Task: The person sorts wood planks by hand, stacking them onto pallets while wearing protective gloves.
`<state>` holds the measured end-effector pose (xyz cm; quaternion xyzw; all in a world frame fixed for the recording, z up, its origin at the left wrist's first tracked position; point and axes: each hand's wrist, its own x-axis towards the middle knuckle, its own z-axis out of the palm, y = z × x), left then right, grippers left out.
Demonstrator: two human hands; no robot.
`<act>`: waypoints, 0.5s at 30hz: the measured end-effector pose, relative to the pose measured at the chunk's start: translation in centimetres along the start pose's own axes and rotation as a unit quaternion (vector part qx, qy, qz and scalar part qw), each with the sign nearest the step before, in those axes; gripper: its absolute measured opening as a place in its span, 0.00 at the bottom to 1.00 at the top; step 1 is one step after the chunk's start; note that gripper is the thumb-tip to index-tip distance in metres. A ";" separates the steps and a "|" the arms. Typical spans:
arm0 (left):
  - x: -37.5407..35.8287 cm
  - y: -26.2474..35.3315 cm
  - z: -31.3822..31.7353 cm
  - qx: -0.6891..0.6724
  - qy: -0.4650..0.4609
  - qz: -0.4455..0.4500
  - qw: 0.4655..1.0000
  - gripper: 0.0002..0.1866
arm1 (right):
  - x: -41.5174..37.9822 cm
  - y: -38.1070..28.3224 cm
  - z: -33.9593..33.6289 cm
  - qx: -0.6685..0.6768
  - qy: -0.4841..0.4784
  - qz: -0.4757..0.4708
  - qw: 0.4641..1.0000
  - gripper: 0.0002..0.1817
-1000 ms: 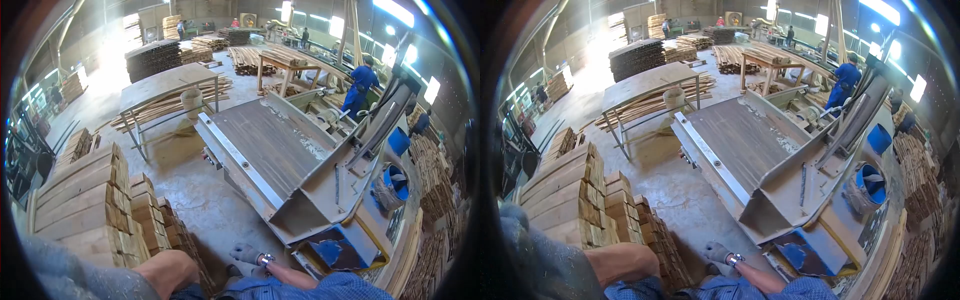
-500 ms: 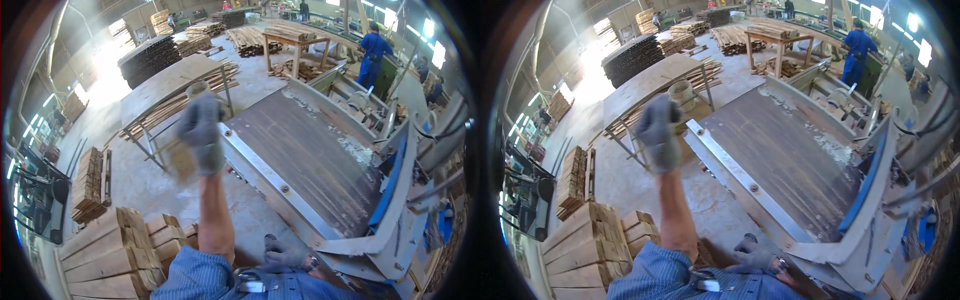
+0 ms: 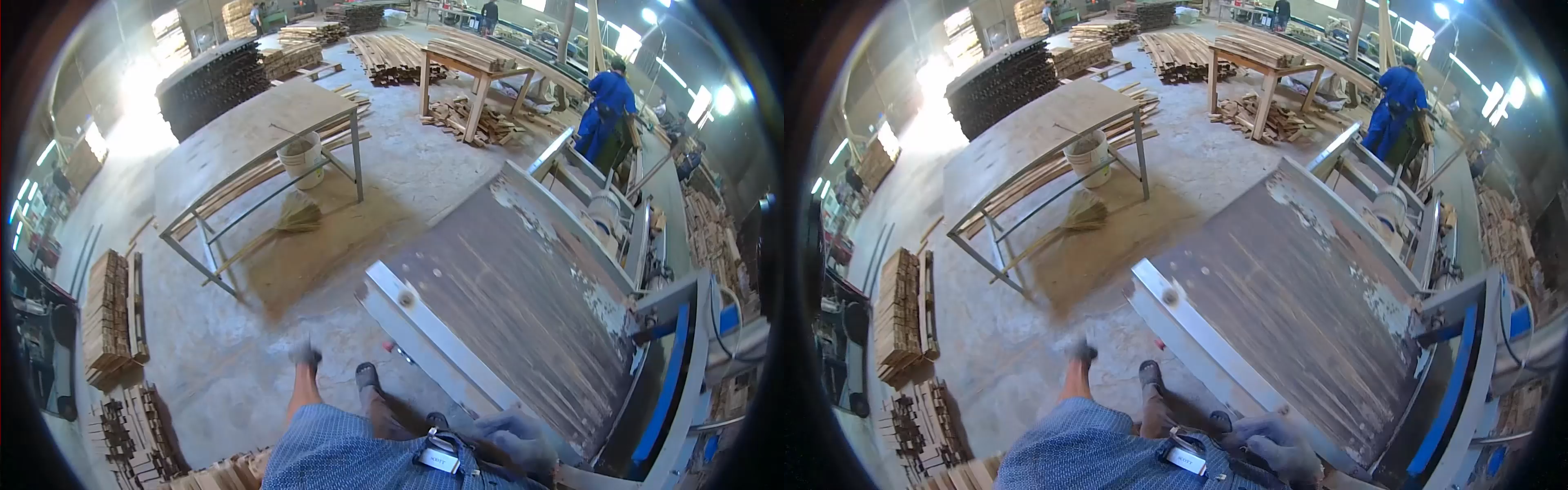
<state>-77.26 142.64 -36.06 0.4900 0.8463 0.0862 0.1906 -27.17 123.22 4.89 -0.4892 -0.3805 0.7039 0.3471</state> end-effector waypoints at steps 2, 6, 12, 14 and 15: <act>-2.5 -6.7 3.7 0.197 -0.206 0.046 0.957 0.24 | 4.1 -1.3 1.1 0.017 0.037 -0.024 0.999 0.15; -6.5 -9.6 5.7 0.173 -0.329 0.012 0.928 0.31 | 14.1 -5.8 5.5 -0.081 0.083 -0.042 0.992 0.12; -5.0 -5.9 0.8 -0.473 -0.183 -0.399 0.764 0.18 | 25.9 -10.7 11.0 -0.142 0.056 -0.110 0.982 0.09; -2.6 -3.7 -2.9 -0.492 -0.157 -0.301 0.802 0.17 | 29.4 -10.5 11.1 -0.203 0.071 -0.132 0.968 0.09; -1.5 -2.6 -5.0 -0.493 -0.158 -0.274 0.811 0.17 | 30.7 -10.5 11.1 -0.268 0.093 -0.156 0.946 0.09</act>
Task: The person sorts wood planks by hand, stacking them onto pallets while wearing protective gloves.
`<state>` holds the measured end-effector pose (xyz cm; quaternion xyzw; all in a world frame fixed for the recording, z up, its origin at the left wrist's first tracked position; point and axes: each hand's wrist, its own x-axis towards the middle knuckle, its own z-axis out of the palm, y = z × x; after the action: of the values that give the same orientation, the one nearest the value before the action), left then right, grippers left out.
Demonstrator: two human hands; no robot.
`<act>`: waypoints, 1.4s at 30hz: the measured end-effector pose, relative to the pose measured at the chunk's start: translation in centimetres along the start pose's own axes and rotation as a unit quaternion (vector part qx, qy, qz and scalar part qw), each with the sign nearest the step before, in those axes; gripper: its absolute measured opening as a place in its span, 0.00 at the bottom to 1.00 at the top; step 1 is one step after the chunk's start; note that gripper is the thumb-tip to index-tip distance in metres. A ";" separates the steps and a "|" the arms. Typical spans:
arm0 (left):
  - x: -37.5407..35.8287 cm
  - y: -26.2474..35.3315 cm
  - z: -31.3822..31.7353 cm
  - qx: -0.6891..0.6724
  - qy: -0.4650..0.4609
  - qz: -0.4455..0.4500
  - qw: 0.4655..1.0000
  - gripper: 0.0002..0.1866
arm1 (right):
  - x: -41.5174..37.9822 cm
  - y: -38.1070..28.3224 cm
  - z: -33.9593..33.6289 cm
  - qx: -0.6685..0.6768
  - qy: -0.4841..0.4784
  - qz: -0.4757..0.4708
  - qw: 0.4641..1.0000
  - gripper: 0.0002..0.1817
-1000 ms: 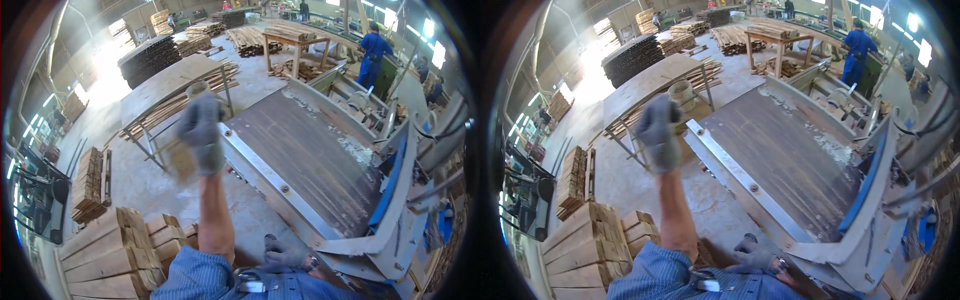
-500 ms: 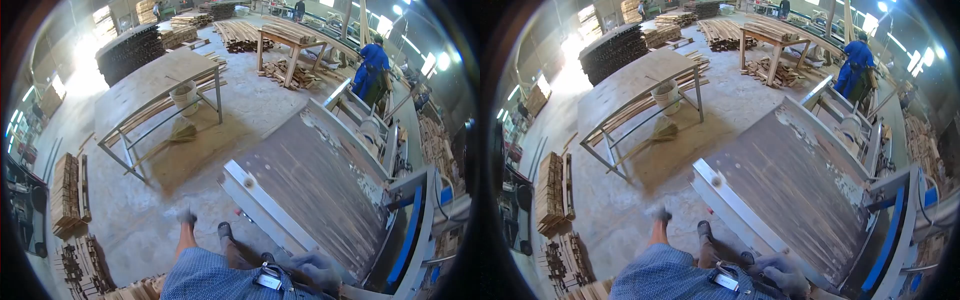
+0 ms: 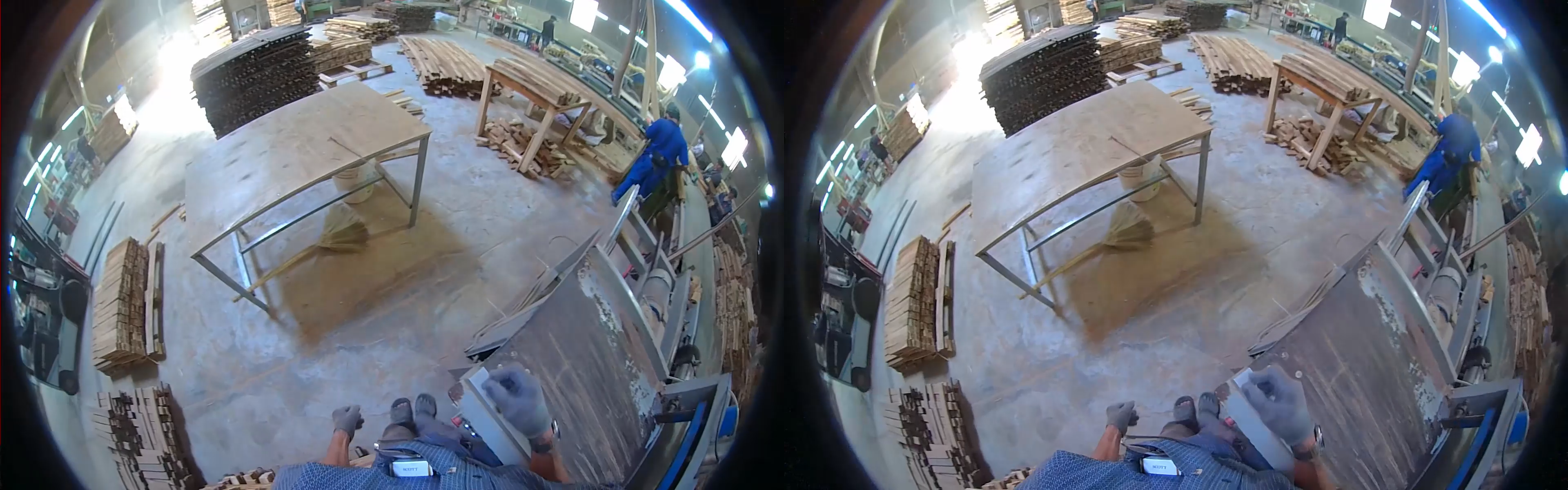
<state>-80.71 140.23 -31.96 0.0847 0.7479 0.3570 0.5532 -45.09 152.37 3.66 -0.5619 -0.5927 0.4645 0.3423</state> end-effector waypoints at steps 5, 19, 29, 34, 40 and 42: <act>-0.9 6.0 -1.2 0.043 0.019 0.070 0.996 0.17 | 5.8 -0.1 0.9 -0.022 0.020 -0.074 0.997 0.07; 7.9 5.9 -16.3 0.109 0.060 0.002 0.992 0.13 | 27.7 -3.0 10.4 -0.175 -0.075 -0.061 0.980 0.12; 11.5 20.8 -24.2 -0.132 0.214 -0.031 0.967 0.11 | 49.3 -1.1 21.5 -0.220 0.108 0.028 0.969 0.25; 20.6 15.7 -28.4 -0.120 0.143 -0.088 0.979 0.10 | 59.8 -3.3 24.0 -0.321 0.107 0.013 0.941 0.36; 22.8 18.4 -31.4 0.055 0.024 -0.067 0.996 0.16 | 72.4 1.0 27.4 -0.398 0.069 -0.016 0.915 0.35; 22.7 20.3 -31.3 0.067 0.046 -0.085 0.993 0.17 | 74.3 2.3 28.0 -0.386 0.016 0.025 0.922 0.29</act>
<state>-122.39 153.16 -32.42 0.0411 0.7995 0.2607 0.5396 -80.26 220.66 -16.52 -0.6722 -0.7065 0.1990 0.0968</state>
